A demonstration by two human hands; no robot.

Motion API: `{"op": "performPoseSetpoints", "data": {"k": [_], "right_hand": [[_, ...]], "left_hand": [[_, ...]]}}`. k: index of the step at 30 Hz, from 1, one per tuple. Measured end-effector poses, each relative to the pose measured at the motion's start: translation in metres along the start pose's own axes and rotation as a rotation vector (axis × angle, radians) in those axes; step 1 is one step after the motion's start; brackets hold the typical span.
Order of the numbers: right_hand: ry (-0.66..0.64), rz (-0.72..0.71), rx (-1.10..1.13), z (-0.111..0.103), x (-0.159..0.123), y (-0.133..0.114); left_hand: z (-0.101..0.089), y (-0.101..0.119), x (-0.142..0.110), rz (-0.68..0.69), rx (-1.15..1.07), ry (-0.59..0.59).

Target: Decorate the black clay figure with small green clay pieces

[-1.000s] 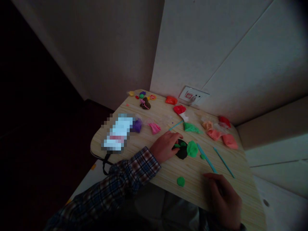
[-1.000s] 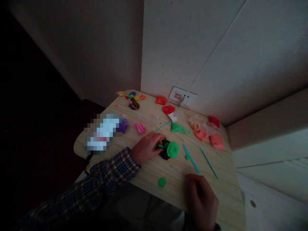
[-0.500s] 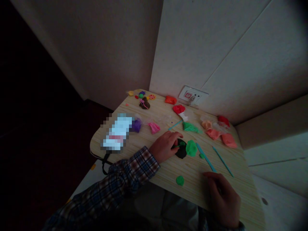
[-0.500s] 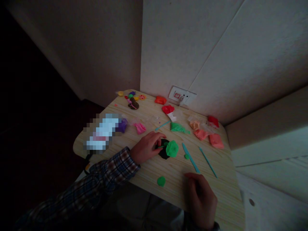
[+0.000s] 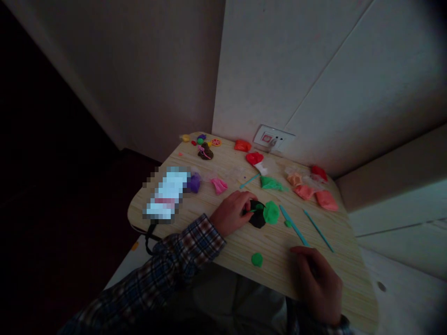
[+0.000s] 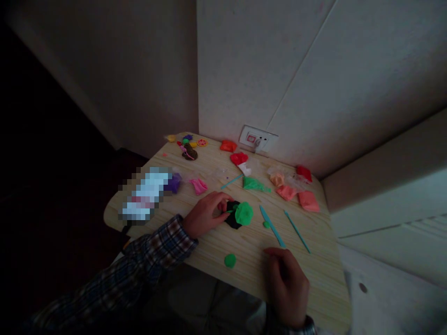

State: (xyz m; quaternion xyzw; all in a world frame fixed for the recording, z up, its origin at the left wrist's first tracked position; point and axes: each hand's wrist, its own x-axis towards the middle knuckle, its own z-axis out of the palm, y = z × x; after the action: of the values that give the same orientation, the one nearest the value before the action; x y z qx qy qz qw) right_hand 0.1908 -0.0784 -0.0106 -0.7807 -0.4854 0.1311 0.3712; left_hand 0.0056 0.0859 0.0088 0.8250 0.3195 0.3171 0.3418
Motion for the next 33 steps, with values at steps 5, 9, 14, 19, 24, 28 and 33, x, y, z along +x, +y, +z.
{"op": "performPoseSetpoints", "data": {"k": [5,9,14,19,24,28,33], "right_hand": [[-0.014,-0.023,0.005,-0.001,0.002,0.004],[-0.012,-0.043,0.018,-0.001,0.002,0.005],[0.008,-0.018,0.035,0.000,0.001,0.002],[-0.005,-0.056,0.047,0.000,0.003,0.007],[-0.032,-0.049,0.017,0.000,0.003,0.015],[-0.020,-0.032,0.032,0.001,0.001,0.014],[-0.015,-0.078,0.066,0.002,0.002,0.013]], "left_hand": [[-0.001,0.000,-0.002,-0.012,-0.016,0.000],[-0.004,-0.002,-0.006,-0.018,0.018,0.021],[-0.005,-0.003,-0.008,-0.003,0.054,0.019],[-0.004,-0.005,-0.007,-0.016,0.106,0.033],[0.000,-0.002,-0.003,-0.027,0.128,0.030],[0.006,0.004,0.003,0.001,0.149,0.060],[0.014,0.005,0.008,0.078,0.136,0.064]]}}
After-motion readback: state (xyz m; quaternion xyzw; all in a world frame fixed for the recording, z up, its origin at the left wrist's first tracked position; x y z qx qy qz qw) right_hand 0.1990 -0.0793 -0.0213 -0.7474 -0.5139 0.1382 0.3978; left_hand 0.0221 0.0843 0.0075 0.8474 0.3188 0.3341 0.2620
